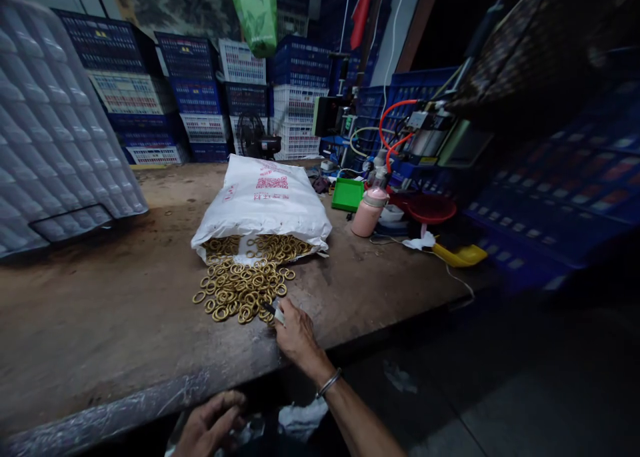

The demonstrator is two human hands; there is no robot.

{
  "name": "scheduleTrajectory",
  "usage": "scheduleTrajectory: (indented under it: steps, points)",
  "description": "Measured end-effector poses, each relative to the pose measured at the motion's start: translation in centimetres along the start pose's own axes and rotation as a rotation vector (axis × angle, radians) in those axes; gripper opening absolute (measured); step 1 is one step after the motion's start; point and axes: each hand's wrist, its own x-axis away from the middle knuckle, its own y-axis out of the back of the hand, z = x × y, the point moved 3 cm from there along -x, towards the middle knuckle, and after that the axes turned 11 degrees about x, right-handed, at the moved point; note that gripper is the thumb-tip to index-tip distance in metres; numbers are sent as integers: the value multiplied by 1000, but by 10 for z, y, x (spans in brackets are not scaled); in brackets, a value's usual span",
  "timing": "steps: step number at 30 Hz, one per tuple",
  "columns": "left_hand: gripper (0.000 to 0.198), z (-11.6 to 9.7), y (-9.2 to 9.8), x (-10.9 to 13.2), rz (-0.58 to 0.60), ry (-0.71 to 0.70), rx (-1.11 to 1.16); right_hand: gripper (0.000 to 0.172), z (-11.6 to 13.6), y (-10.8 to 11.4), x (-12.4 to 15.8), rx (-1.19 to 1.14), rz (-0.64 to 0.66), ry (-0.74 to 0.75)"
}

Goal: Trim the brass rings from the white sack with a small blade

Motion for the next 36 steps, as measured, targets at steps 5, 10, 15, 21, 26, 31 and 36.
scheduleTrajectory:
  steps: [5, 10, 15, 21, 26, 31, 36]
  points:
    - [30, -53, -23, 6, -121, -428, -91, 7, 15, -3, 9, -505, 138, -41]
    - [27, -78, -26, -5, 29, -464, -157, 16, 33, -5, 22, -804, 317, -119]
    - [18, -77, -21, -12, 71, -467, -211, 9, 46, -8, 31, -917, 457, -187]
    - [27, -61, -18, -18, 11, -182, 26, 18, 57, -4, 32, -709, 292, -30]
    - [37, -53, -19, -21, 86, -25, 95, 17, 58, -11, 34, -631, 300, -20]
    - [35, -54, -21, -17, 126, 37, 246, 16, 58, -14, 33, -642, 297, -26]
    - [28, -49, -19, -13, 173, 51, 415, 18, 61, -11, 32, -667, 314, -10]
